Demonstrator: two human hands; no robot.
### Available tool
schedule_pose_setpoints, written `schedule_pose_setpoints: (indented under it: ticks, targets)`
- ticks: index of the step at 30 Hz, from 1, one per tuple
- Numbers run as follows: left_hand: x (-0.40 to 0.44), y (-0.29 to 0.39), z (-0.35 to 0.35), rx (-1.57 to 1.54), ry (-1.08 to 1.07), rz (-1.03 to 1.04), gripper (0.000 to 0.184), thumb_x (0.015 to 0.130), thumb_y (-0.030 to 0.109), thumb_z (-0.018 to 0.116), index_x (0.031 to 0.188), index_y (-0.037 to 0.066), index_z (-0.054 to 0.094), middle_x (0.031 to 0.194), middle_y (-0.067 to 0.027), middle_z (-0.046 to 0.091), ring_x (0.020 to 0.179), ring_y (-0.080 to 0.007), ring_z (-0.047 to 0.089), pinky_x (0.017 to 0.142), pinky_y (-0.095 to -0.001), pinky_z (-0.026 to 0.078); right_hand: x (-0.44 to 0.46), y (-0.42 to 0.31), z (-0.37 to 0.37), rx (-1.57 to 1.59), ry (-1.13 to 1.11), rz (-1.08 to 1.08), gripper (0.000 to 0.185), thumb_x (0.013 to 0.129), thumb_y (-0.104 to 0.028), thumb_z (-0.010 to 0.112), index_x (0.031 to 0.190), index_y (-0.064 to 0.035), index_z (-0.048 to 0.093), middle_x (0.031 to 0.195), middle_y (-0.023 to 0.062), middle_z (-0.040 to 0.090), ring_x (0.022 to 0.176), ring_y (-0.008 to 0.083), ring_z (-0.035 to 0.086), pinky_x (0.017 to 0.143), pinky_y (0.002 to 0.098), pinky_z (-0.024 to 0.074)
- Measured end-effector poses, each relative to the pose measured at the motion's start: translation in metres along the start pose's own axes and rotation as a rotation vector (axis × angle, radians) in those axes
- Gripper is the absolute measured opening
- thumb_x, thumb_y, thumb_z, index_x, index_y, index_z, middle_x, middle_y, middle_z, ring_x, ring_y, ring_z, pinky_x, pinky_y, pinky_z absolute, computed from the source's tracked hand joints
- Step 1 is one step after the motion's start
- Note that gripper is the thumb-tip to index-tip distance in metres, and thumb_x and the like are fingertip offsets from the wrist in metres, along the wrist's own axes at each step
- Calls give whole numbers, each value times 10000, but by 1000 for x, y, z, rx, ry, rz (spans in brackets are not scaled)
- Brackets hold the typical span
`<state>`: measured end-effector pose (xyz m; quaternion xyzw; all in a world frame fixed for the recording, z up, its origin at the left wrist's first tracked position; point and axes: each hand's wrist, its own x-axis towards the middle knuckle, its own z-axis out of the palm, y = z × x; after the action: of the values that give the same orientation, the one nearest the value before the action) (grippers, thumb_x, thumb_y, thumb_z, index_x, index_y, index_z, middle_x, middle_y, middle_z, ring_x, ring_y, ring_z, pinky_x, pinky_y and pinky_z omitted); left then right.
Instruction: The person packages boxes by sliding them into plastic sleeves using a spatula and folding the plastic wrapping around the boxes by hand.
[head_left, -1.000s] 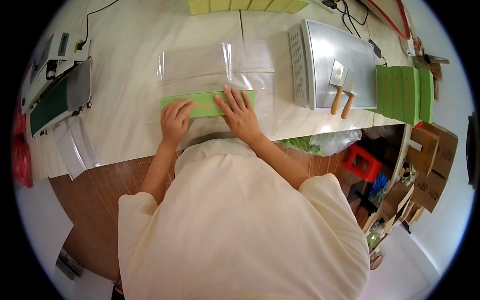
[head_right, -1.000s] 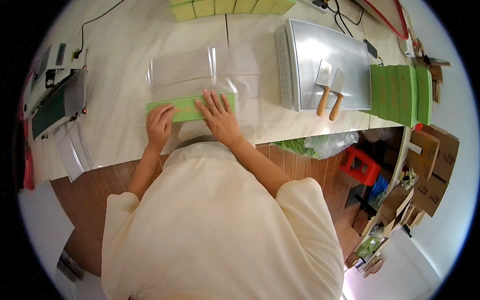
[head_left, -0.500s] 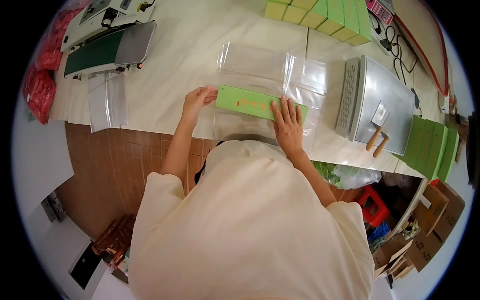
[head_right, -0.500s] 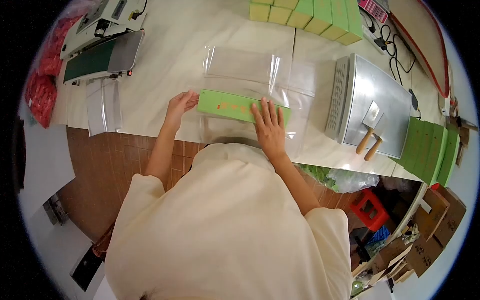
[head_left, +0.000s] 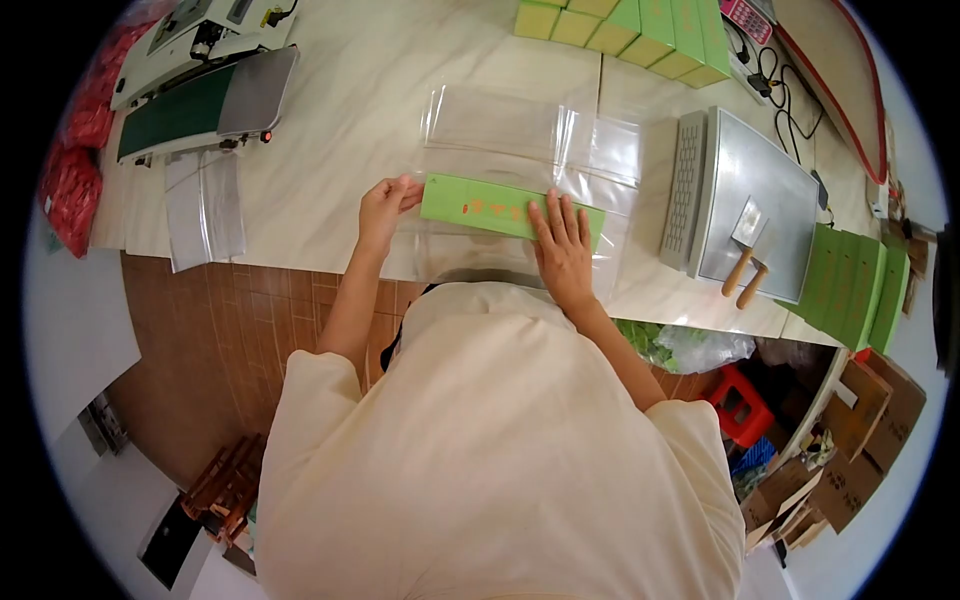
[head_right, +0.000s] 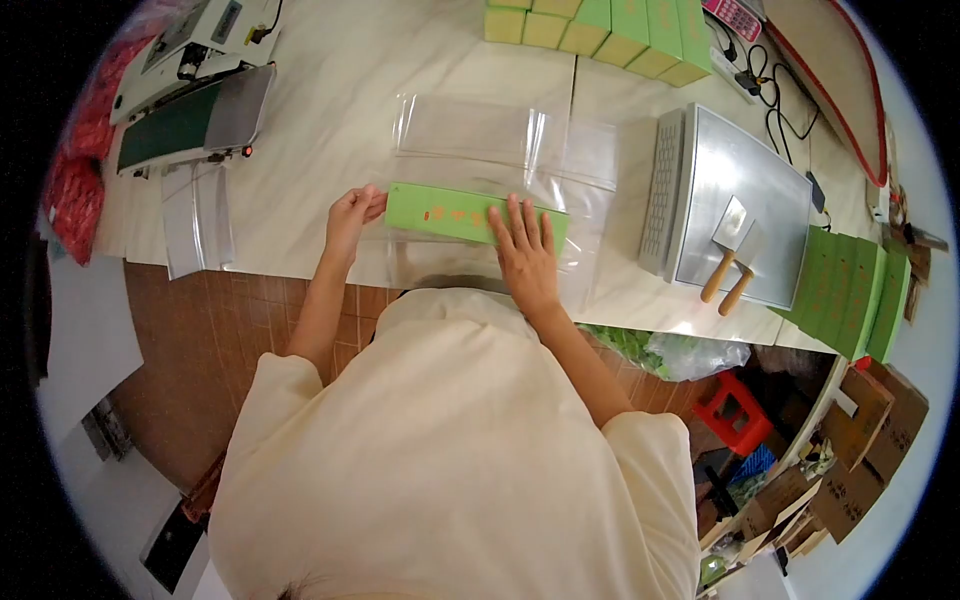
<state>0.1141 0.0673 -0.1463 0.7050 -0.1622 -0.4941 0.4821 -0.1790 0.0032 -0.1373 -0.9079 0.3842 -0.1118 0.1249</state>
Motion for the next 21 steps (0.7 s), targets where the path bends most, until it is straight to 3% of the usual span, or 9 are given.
schedule_pose_setpoints:
  ticks: [8, 10, 11, 13, 15, 17, 21]
  targets:
    - [-1, -12, 3, -62, 9, -1, 319, 996, 306, 529, 1042, -7, 562, 1129, -185, 653, 1001, -226, 651, 909, -324, 502, 0, -1, 0, -28, -16, -3, 723, 815, -63, 642, 1473, -164, 361, 1536, 112, 319, 1395, 302, 336, 1139, 490, 259]
    - [-4, -20, 14, 195, 401, 394, 359, 952, 302, 603, 1100, -20, 541, 1183, -193, 615, 1055, -261, 613, 939, -378, 475, 0, 0, -1, -16, -11, -3, 711, 815, -61, 639, 1466, -162, 373, 1532, 114, 327, 1390, 304, 343, 1137, 491, 261]
    - [-6, -23, 16, 194, 400, 395, 359, 952, 302, 603, 1100, -20, 541, 1183, -193, 615, 1055, -261, 613, 939, -378, 475, 0, 0, -1, -4, -6, -2, 699, 815, -58, 636, 1459, -159, 385, 1528, 115, 335, 1385, 306, 350, 1135, 492, 263]
    - [-24, -2, 28, 609, 491, 889, 388, 902, 286, 653, 1152, 5, 556, 1249, -176, 562, 1146, -303, 531, 1008, -428, 397, 0, 3, 2, 5, 27, -17, 666, 813, -54, 635, 1435, -152, 420, 1519, 118, 349, 1378, 305, 361, 1130, 493, 269]
    - [-34, 6, 34, 778, 22, 982, 441, 854, 308, 688, 1193, 48, 576, 1295, -138, 544, 1214, -326, 476, 1049, -457, 341, -3, 4, 3, 20, 53, -42, 634, 810, -49, 635, 1411, -144, 454, 1510, 122, 363, 1371, 305, 371, 1126, 494, 274]
    - [-42, 10, 49, 987, -273, 1035, 441, 823, 331, 700, 1189, 105, 601, 1347, -86, 513, 1244, -291, 462, 1049, -448, 355, -2, 6, 1, 71, 109, -88, 485, 803, -38, 642, 1275, -91, 548, 1447, 132, 436, 1326, 306, 421, 1102, 486, 314]
    - [-45, 5, 61, 1013, -394, 1014, 471, 787, 193, 722, 1236, 135, 593, 1386, -27, 501, 1267, -257, 456, 1071, -431, 347, -4, 9, -2, 159, 150, -83, 307, 796, -34, 654, 1093, -50, 576, 1340, 140, 511, 1245, 316, 482, 1053, 477, 368]
